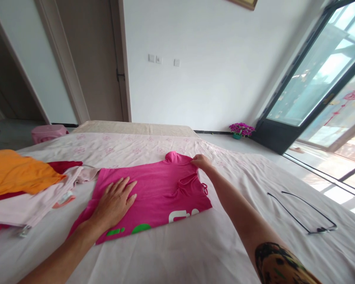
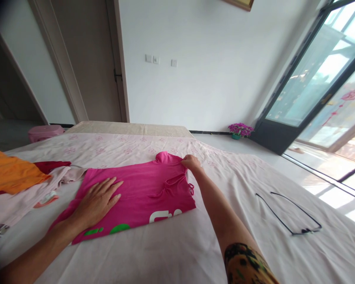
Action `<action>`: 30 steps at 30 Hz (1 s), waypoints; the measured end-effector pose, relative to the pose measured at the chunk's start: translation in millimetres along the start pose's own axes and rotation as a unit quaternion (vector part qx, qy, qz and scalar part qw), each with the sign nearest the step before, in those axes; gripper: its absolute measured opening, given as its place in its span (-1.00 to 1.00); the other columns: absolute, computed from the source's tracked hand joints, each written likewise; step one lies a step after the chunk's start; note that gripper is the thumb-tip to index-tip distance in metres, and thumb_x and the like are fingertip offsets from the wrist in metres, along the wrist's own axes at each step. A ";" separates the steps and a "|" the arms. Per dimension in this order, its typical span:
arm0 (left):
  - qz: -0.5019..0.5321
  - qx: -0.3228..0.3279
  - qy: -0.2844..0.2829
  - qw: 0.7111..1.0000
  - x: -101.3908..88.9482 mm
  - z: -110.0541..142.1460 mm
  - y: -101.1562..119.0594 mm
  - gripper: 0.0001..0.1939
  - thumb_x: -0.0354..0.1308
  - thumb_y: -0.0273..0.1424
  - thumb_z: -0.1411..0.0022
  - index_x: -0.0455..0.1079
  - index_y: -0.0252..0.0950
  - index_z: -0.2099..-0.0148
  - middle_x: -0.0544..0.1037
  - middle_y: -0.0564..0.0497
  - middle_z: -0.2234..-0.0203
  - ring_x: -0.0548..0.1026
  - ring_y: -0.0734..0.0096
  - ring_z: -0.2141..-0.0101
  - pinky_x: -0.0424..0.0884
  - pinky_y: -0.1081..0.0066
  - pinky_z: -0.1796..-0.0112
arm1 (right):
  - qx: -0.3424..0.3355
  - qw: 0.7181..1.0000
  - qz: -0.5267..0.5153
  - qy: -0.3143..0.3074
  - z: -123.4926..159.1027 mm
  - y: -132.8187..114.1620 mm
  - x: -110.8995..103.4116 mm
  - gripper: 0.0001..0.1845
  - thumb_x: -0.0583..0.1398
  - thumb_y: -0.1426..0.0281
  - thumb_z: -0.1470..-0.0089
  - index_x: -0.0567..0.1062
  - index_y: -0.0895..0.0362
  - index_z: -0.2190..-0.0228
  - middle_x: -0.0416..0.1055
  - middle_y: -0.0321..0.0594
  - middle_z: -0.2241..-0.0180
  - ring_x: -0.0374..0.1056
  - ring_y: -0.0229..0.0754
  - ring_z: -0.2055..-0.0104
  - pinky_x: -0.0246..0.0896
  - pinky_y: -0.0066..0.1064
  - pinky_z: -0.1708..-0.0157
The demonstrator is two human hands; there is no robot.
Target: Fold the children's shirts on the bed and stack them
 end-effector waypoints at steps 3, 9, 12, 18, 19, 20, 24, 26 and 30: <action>-0.004 0.001 0.004 1.000 -1.2 0.2 0.4 -0.48 -0.10 -0.19 -0.37 0.28 -0.20 -0.29 0.29 -0.13 -0.27 0.22 0.08 -0.26 0.11 0.04 -0.21 | -0.011 1.000 0.000 0.004 8.0 -14.2 -0.8 -0.74 0.22 0.36 0.07 0.62 0.08 0.29 0.54 -0.19 0.36 0.40 -0.19 0.35 0.16 -0.46 0.40; -0.011 0.003 -0.004 1.000 -1.9 -0.1 0.0 -0.46 -0.11 -0.17 -0.37 0.27 -0.21 -0.30 0.28 -0.16 -0.28 0.21 0.06 -0.26 0.11 0.03 -0.21 | -0.088 0.996 0.009 -0.001 32.5 -51.0 7.4 -0.71 0.25 0.23 -0.01 0.60 0.04 0.21 0.55 -0.16 0.26 0.40 -0.16 0.30 0.12 -0.47 0.40; -0.011 0.002 -0.006 1.000 -1.1 0.1 -0.7 -0.46 -0.11 -0.17 -0.37 0.26 -0.20 -0.31 0.28 -0.14 -0.28 0.21 0.07 -0.27 0.10 0.05 -0.21 | -0.116 0.992 -0.043 -0.014 35.8 -57.4 11.8 -0.75 0.18 0.22 -0.10 0.61 0.08 0.32 0.54 -0.23 0.40 0.39 -0.23 0.39 0.09 -0.50 0.46; -0.002 -0.003 -0.006 1.000 -1.2 0.5 -0.6 -0.47 -0.10 -0.18 -0.36 0.28 -0.20 -0.29 0.28 -0.14 -0.28 0.21 0.06 -0.27 0.09 0.04 -0.21 | -0.127 0.982 -0.121 -0.074 33.3 -46.2 22.9 -0.82 0.21 0.46 0.01 0.61 0.12 0.33 0.53 -0.29 0.49 0.40 -0.30 0.45 0.16 -0.56 0.47; 0.002 -0.003 -0.004 1.000 -1.6 0.5 -0.5 -0.47 -0.09 -0.18 -0.36 0.28 -0.20 -0.29 0.29 -0.15 -0.27 0.21 0.06 -0.26 0.09 0.03 -0.21 | -0.132 0.978 -0.136 -0.087 33.3 -44.1 24.7 -0.82 0.22 0.48 0.02 0.61 0.12 0.33 0.53 -0.30 0.49 0.41 -0.30 0.46 0.18 -0.57 0.47; 0.007 -0.004 -0.001 1.000 -1.8 0.5 -0.4 -0.48 -0.09 -0.18 -0.36 0.29 -0.20 -0.29 0.29 -0.15 -0.27 0.21 0.06 -0.26 0.08 0.03 -0.22 | -0.132 0.976 -0.150 -0.085 32.7 -41.7 24.6 -0.80 0.22 0.48 0.02 0.60 0.13 0.31 0.54 -0.29 0.48 0.42 -0.30 0.46 0.20 -0.57 0.47; 0.024 -0.001 0.006 1.000 -0.6 0.5 -1.5 -0.48 -0.09 -0.18 -0.36 0.29 -0.19 -0.28 0.29 -0.14 -0.27 0.21 0.06 -0.27 0.07 0.03 -0.22 | -0.105 0.981 -0.160 0.003 22.5 -31.9 13.2 -0.76 0.19 0.48 -0.04 0.58 0.17 0.22 0.57 -0.23 0.39 0.46 -0.29 0.44 0.26 -0.55 0.45; 0.025 0.000 0.006 1.000 0.8 0.5 -2.6 -0.48 -0.09 -0.18 -0.36 0.29 -0.18 -0.29 0.29 -0.14 -0.27 0.21 0.06 -0.27 0.07 0.03 -0.22 | -0.098 0.985 -0.140 0.037 14.3 -31.9 7.3 -0.72 0.17 0.47 -0.07 0.56 0.17 0.17 0.58 -0.20 0.30 0.47 -0.29 0.39 0.29 -0.53 0.39; 0.032 -0.003 0.009 0.999 1.3 0.6 -3.6 -0.48 -0.08 -0.17 -0.35 0.28 -0.18 -0.29 0.29 -0.14 -0.27 0.20 0.07 -0.27 0.07 0.03 -0.22 | -0.095 0.989 -0.098 0.064 -3.9 -42.8 1.8 -0.69 0.18 0.46 -0.07 0.56 0.12 0.12 0.57 -0.18 0.17 0.48 -0.19 0.18 0.30 -0.45 0.20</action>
Point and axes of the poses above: each hand's wrist, its own z-axis away from the middle knuckle, its own x-axis out of the palm, y = z × x, the point moved 5 cm from there along -z, towards the middle knuckle
